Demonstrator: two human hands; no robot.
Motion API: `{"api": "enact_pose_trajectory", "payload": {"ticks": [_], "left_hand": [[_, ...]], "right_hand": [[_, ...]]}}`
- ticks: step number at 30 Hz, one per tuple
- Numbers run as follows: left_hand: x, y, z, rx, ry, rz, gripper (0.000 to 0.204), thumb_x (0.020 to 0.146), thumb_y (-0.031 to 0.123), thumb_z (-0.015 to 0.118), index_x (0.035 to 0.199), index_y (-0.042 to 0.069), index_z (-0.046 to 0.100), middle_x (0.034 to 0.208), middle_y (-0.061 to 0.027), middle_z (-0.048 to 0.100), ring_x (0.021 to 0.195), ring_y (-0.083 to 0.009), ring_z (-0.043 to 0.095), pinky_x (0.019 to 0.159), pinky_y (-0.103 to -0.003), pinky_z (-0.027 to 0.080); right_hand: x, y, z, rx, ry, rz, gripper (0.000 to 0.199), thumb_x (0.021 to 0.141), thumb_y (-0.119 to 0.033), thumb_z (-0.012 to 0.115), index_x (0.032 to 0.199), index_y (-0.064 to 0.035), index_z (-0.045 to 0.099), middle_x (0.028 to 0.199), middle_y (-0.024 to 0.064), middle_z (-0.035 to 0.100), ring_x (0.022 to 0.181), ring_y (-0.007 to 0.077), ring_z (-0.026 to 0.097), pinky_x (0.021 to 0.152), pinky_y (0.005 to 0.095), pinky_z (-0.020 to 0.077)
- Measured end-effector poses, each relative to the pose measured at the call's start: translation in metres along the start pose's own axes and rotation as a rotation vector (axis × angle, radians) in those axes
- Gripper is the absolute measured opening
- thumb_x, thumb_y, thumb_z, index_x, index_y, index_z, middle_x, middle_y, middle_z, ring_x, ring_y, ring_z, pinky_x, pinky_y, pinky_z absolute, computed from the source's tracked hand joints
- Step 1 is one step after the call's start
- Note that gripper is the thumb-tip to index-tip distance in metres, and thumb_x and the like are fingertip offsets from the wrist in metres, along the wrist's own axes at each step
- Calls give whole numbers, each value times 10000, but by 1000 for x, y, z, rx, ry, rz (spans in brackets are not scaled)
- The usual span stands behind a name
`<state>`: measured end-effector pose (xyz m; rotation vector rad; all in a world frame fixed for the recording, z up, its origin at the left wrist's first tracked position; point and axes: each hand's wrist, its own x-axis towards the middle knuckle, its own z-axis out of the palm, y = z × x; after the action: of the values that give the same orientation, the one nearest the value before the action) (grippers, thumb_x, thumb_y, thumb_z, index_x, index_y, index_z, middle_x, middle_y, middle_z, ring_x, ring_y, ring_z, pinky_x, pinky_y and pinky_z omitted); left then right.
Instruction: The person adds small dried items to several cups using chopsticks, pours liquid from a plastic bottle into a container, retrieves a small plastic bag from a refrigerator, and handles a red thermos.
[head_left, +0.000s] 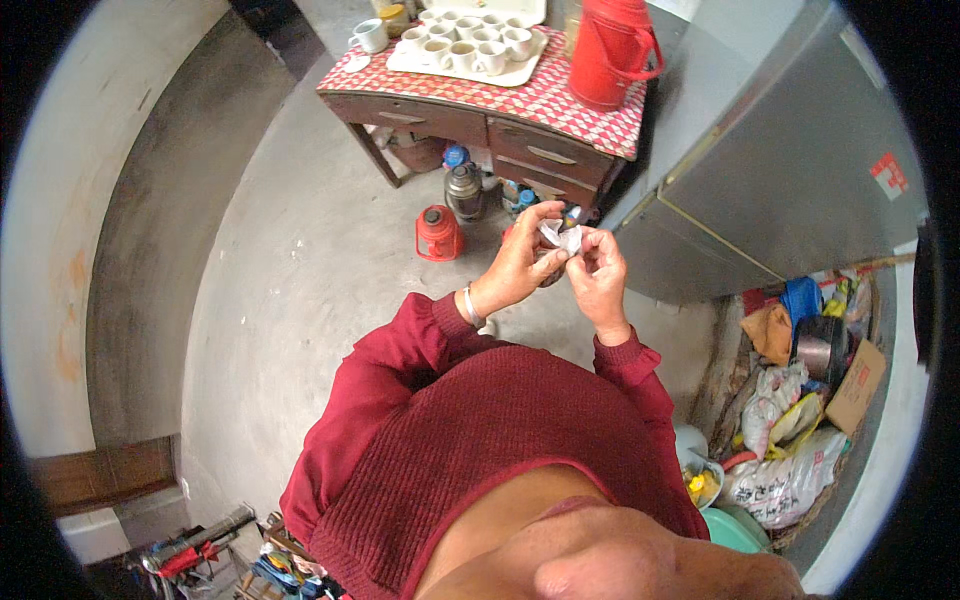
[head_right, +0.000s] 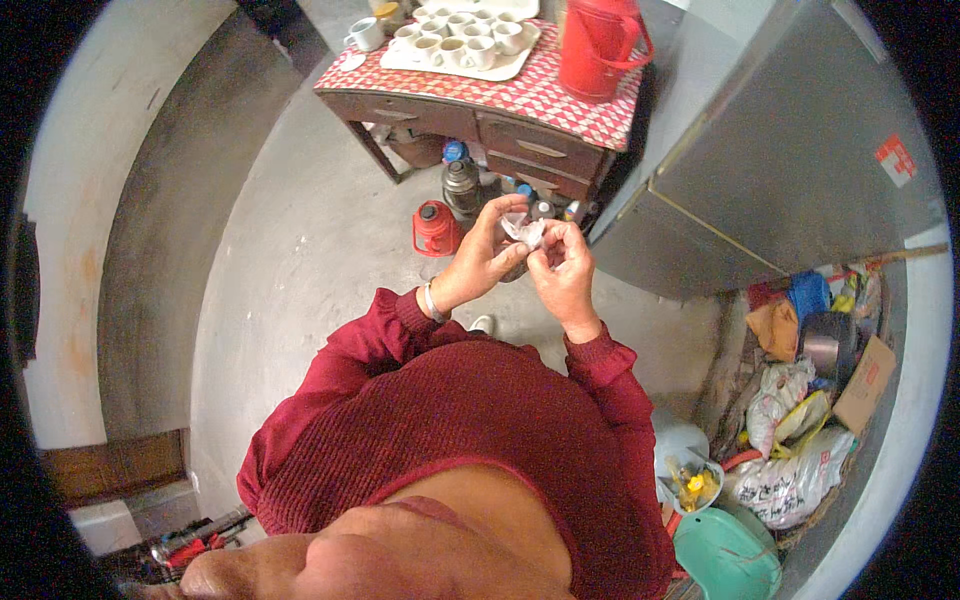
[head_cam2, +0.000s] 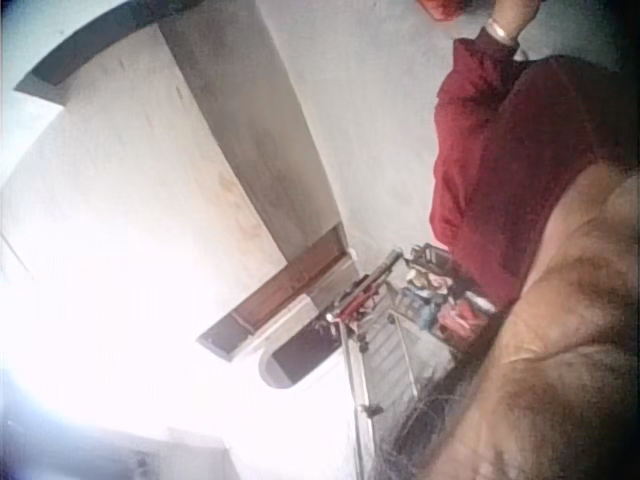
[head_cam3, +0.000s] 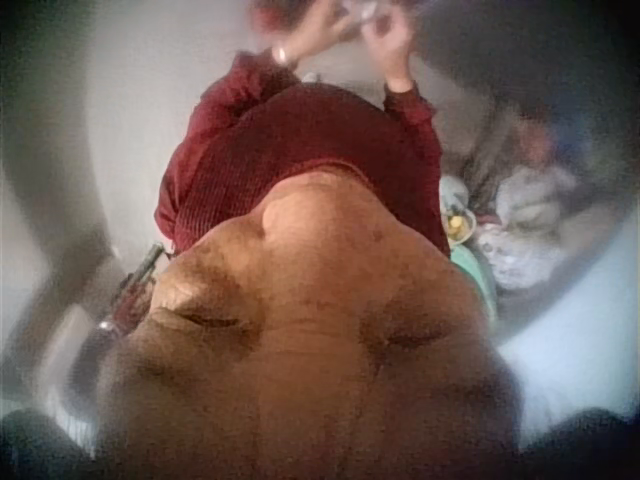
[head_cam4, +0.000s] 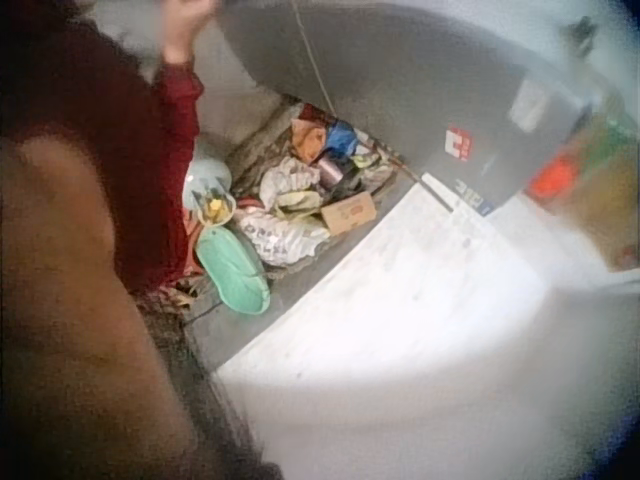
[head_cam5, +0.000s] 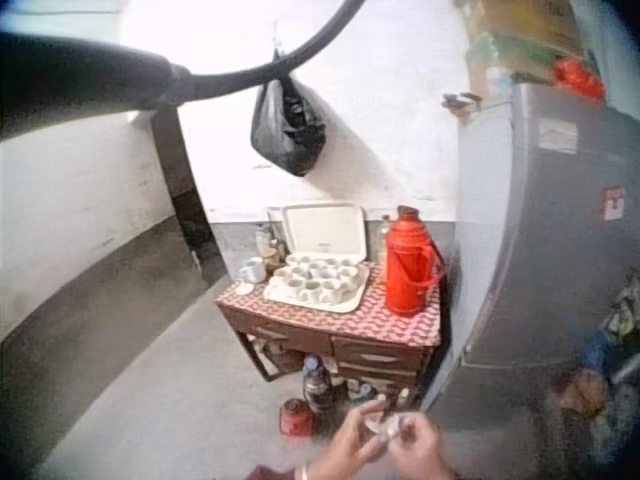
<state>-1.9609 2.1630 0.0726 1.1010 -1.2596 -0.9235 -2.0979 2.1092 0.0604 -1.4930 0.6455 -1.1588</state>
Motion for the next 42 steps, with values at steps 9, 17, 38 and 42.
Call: {"api": "enact_pose_trajectory", "payload": {"ticks": [9,17,38,42], "left_hand": [[-71,23,-137,517,152,51,710,733,65,683,1344,81,321,1254,-157,424,1058,-220,513,859,-311,450],[-155,27,-307,587,339,-21,780,656,-39,711,1332,87,343,1213,-154,423,891,-221,542,751,-300,487],[-185,3,-591,56,849,-398,178,822,110,615,948,4,548,775,0,562,695,-69,514,589,-225,435],[-119,-26,-650,214,817,-443,164,810,87,611,935,19,529,753,0,550,667,-72,506,571,-226,429]], "right_hand": [[12,2,126,563,-541,516,417,808,-66,564,1202,-59,430,955,14,562,743,73,529,543,200,424],[17,58,317,210,-780,413,144,853,-131,605,936,-13,616,827,-17,598,729,58,547,578,216,458],[105,142,645,705,-903,639,209,859,-63,590,1054,8,606,956,56,627,830,122,601,726,266,512],[176,171,677,588,-924,430,236,834,-43,608,1064,5,589,985,48,621,894,113,581,786,265,493]]}}
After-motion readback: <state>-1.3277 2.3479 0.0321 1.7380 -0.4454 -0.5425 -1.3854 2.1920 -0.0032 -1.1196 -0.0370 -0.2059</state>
